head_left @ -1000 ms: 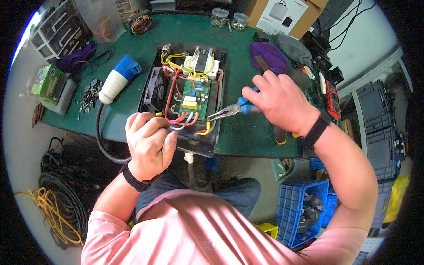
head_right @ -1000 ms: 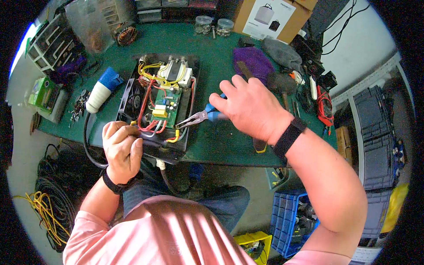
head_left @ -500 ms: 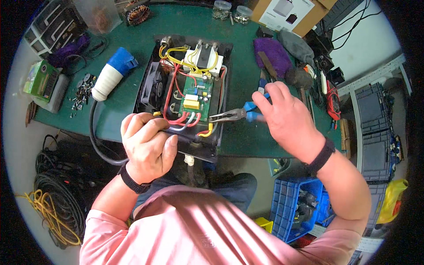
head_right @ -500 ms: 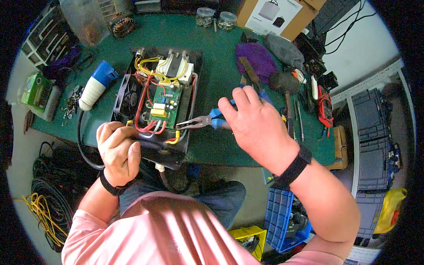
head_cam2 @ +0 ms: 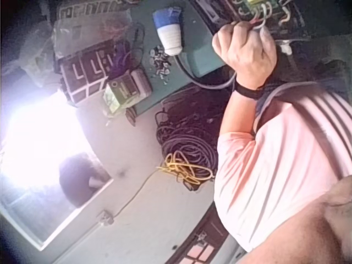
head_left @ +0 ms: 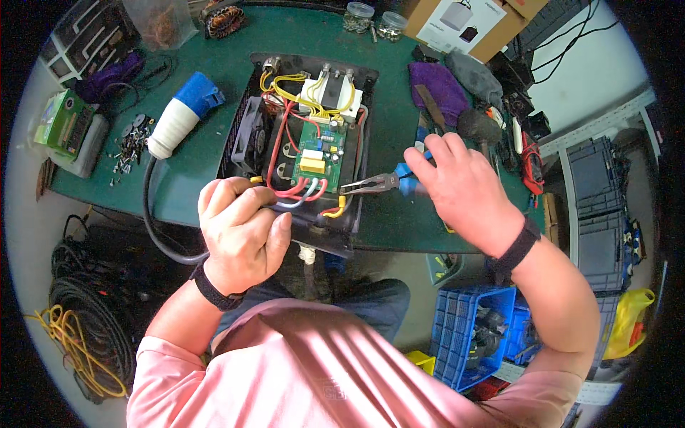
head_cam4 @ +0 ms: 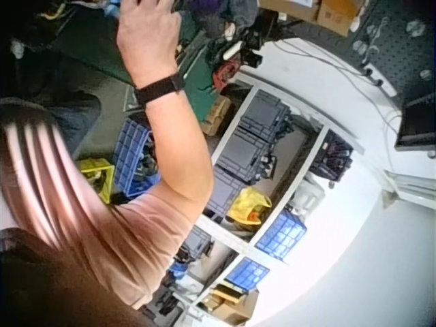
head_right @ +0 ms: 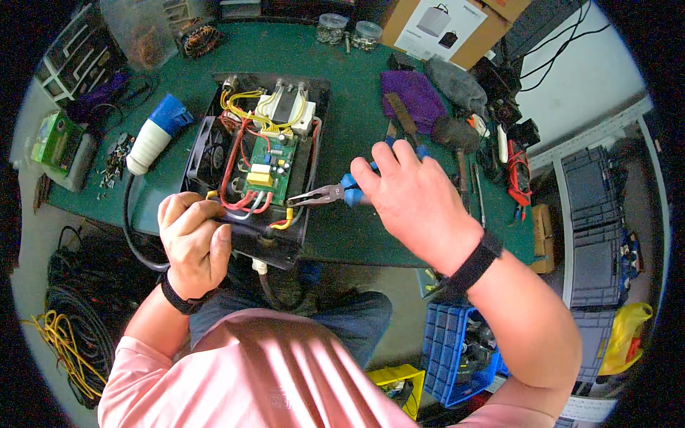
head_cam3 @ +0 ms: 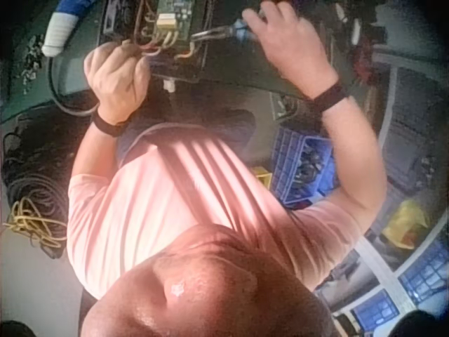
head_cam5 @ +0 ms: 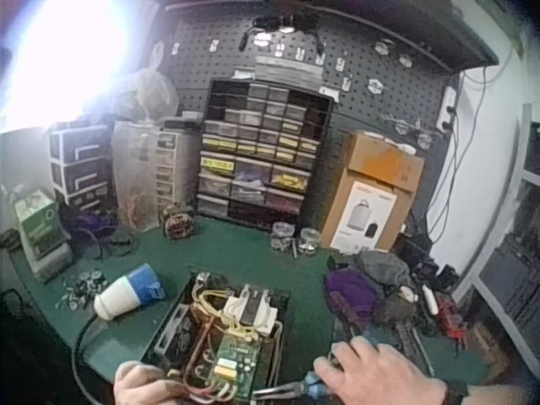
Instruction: The person works on an open electronic control box containing a circuit board and various wires. They use a wrench to tighten a fitting on the box and a pair of pliers to adjust and crimp wire connections on the board. The person also handles a small white plastic component and a black cable attached to the unit.
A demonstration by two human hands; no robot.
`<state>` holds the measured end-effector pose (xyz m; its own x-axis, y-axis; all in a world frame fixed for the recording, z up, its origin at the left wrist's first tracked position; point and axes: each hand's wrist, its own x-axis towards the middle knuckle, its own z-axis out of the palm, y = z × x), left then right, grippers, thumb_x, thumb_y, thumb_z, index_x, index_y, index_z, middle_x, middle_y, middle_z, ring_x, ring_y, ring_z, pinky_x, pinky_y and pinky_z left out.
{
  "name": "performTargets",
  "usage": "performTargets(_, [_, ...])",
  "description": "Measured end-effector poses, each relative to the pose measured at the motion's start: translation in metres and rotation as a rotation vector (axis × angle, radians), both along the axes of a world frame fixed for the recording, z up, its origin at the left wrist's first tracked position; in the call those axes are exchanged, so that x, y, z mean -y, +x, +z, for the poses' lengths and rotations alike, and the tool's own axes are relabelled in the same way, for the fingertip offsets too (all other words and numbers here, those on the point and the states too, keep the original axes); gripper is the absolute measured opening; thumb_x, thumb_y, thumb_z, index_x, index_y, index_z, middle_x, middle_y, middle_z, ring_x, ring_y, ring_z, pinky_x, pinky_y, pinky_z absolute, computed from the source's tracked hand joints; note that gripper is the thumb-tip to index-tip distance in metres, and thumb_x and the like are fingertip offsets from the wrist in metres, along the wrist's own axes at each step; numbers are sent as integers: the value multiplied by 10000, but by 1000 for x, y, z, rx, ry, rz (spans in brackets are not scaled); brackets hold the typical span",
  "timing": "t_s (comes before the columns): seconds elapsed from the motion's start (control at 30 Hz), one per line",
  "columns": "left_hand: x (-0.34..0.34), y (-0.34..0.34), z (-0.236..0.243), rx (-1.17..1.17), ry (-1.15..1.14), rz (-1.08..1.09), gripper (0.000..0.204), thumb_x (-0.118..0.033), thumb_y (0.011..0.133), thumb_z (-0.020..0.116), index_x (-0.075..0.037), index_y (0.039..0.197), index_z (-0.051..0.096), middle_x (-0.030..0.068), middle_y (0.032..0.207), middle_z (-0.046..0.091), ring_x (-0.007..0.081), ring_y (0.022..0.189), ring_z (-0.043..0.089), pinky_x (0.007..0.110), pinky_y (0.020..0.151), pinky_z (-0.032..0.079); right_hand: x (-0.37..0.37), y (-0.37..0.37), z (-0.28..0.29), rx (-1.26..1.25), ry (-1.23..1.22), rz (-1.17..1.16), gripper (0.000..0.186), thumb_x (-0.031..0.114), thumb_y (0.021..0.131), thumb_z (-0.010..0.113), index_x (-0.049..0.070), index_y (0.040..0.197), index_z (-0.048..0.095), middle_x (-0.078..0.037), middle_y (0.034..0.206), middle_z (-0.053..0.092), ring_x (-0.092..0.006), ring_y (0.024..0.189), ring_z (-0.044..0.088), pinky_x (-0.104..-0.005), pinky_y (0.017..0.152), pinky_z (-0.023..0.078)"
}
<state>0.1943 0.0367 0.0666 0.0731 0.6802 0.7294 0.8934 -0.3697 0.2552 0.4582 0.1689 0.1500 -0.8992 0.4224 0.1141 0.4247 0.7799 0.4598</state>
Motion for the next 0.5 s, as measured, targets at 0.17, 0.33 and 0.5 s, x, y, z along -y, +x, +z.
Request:
performTargets(0.17, [0, 0, 0, -15, -2, 2, 159, -146, 722, 720, -63, 648, 607, 50, 861, 659, 261, 853, 602, 422, 793, 427, -17, -2, 2, -2, -39, 87, 252, 150, 790, 635, 148, 1039, 592, -43, 896, 537, -238, 847, 576, -352, 595, 502])
performTargets(0.33, [0, 0, 0, -19, -4, 5, 154, -150, 715, 721, -66, 648, 610, 44, 868, 663, 259, 851, 602, 425, 787, 426, -44, -7, 1, 9, -12, 222, 219, 215, 783, 644, 176, 993, 595, -26, 883, 531, -225, 843, 575, -342, 581, 494])
performTargets(0.5, [-1, 0, -1, -19, -2, -4, 148, -166, 721, 710, -71, 653, 620, 46, 871, 663, 261, 849, 599, 424, 785, 420, -68, -18, 2, 3, 40, 382, 196, 249, 793, 633, 202, 979, 593, -4, 886, 523, -210, 845, 567, -333, 594, 483])
